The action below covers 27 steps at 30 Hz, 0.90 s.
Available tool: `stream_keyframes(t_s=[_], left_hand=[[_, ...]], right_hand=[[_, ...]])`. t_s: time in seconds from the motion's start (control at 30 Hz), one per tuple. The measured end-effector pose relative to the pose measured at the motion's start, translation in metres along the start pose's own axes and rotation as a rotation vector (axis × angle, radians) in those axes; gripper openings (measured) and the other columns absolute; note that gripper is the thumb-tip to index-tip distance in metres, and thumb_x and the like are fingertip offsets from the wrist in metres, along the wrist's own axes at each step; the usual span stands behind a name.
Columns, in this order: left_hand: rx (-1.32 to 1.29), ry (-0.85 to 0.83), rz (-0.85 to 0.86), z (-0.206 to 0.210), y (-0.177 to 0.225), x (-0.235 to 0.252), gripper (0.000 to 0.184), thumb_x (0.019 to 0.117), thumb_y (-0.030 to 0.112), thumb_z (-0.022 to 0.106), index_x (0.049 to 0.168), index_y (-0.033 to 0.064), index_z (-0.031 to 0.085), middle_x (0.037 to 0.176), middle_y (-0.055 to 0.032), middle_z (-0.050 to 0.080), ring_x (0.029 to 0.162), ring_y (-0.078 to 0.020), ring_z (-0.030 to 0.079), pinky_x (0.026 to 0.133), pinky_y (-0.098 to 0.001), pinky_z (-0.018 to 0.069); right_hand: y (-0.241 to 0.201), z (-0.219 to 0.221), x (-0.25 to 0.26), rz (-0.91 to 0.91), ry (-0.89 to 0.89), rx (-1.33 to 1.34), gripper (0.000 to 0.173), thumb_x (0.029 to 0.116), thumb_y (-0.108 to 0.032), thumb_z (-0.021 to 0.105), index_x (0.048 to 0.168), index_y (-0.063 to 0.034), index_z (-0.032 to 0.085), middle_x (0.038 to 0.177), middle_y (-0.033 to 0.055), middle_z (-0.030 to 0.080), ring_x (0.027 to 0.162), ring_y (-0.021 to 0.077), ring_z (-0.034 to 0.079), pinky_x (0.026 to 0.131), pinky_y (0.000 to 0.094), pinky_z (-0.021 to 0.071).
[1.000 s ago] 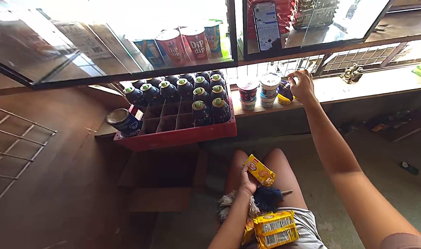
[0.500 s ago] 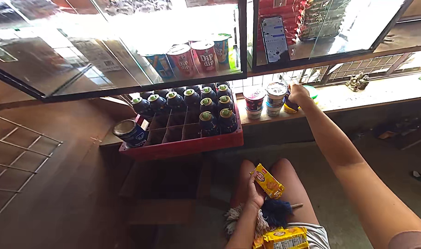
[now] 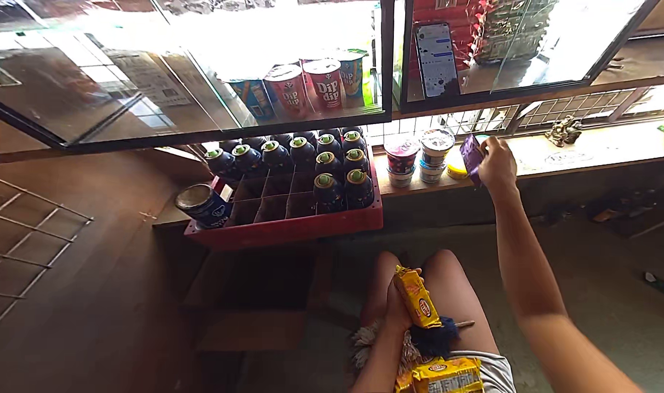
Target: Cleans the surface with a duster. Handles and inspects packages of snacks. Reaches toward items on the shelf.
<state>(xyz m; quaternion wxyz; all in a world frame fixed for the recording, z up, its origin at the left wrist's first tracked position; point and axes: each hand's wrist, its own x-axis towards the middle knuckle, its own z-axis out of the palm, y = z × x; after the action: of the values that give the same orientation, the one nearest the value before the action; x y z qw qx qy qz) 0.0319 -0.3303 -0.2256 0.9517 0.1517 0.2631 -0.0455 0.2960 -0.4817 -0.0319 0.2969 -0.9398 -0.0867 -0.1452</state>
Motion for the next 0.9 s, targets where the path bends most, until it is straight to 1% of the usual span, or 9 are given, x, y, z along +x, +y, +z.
stream_keyframes(t_s=[0.07,0.13,0.23,0.33,0.4,0.47,0.6,0.77,0.9], left_hand=[[0.012,-0.189,-0.062,-0.005,0.001,0.001,0.073,0.1078,0.046,0.005,0.134,0.0047,0.059,0.112,-0.0194,0.074,0.071,-0.0241,0.073,0.058,-0.0327,0.0597],[0.072,-0.309,-0.113,-0.006,0.000,0.004,0.068,0.1071,0.045,0.003,0.153,0.0101,0.039,0.134,-0.0242,0.063,0.066,-0.0222,0.071,0.053,-0.0288,0.0569],[0.130,-0.377,-0.120,-0.003,-0.001,0.005,0.061,0.1074,0.042,0.007,0.162,0.0180,0.018,0.146,-0.0250,0.054,0.064,-0.0218,0.069,0.053,-0.0281,0.0555],[0.150,-0.362,-0.082,-0.008,-0.003,0.000,0.055,0.1074,0.043,0.010,0.153,0.0209,0.031,0.127,-0.0191,0.065,0.072,-0.0258,0.072,0.057,-0.0333,0.0592],[0.186,-0.356,-0.070,-0.012,-0.003,-0.003,0.056,0.1071,0.047,0.010,0.117,0.0180,0.057,0.099,-0.0145,0.074,0.074,-0.0285,0.074,0.059,-0.0369,0.0610],[0.282,-0.334,-0.051,-0.010,-0.002,-0.007,0.066,0.1066,0.045,0.005,0.100,0.0138,0.063,0.084,-0.0133,0.075,0.072,-0.0269,0.075,0.061,-0.0361,0.0612],[0.345,-0.316,-0.022,-0.009,-0.004,-0.008,0.064,0.1077,0.037,0.003,0.108,0.0106,0.062,0.086,-0.0127,0.075,0.074,-0.0238,0.074,0.064,-0.0349,0.0614],[0.349,-0.330,-0.020,-0.009,-0.004,-0.006,0.068,0.1077,0.039,0.002,0.103,0.0114,0.064,0.085,-0.0113,0.075,0.075,-0.0219,0.074,0.065,-0.0348,0.0615],[0.387,-0.338,-0.043,-0.008,-0.006,-0.006,0.068,0.1075,0.040,0.003,0.102,0.0124,0.065,0.085,-0.0102,0.074,0.075,-0.0204,0.073,0.066,-0.0349,0.0612]], right_hand=[[0.002,-0.015,-0.042,-0.010,-0.024,0.087,0.029,0.1004,0.001,0.049,0.128,0.0032,0.059,0.124,0.0300,0.061,0.112,0.0473,0.063,0.093,0.0645,0.0512],[0.006,-0.010,-0.086,-0.048,-0.125,0.207,0.033,0.0999,0.001,0.051,0.132,0.0041,0.057,0.124,0.0262,0.063,0.110,0.0383,0.065,0.096,0.0534,0.0538],[0.005,0.016,-0.146,-0.137,-0.275,0.388,0.034,0.0963,0.001,0.051,0.128,0.0038,0.062,0.114,0.0213,0.067,0.101,0.0278,0.068,0.091,0.0415,0.0560],[0.000,0.032,-0.183,-0.168,-0.402,0.439,0.034,0.0947,0.002,0.050,0.125,0.0005,0.066,0.108,0.0180,0.067,0.096,0.0248,0.066,0.089,0.0383,0.0551],[0.001,0.036,-0.194,-0.167,-0.517,0.397,0.036,0.0950,0.000,0.050,0.128,-0.0035,0.066,0.109,0.0162,0.066,0.098,0.0258,0.065,0.090,0.0419,0.0540],[0.003,0.036,-0.198,-0.192,-0.637,0.357,0.038,0.0947,-0.002,0.050,0.130,-0.0066,0.065,0.110,0.0147,0.066,0.100,0.0268,0.065,0.089,0.0471,0.0522],[0.006,0.031,-0.204,-0.243,-0.746,0.385,0.038,0.0943,-0.001,0.052,0.130,-0.0064,0.065,0.108,0.0147,0.065,0.096,0.0237,0.063,0.088,0.0404,0.0518],[0.010,0.023,-0.200,-0.284,-0.708,0.375,0.030,0.1002,-0.010,0.053,0.122,-0.0120,0.072,0.132,0.0151,0.061,0.121,0.0286,0.059,0.100,0.0563,0.0453],[0.001,0.026,-0.187,-0.264,-0.730,0.260,0.026,0.1031,-0.011,0.048,0.114,-0.0038,0.071,0.129,0.0170,0.061,0.121,0.0294,0.059,0.101,0.0481,0.0486]])
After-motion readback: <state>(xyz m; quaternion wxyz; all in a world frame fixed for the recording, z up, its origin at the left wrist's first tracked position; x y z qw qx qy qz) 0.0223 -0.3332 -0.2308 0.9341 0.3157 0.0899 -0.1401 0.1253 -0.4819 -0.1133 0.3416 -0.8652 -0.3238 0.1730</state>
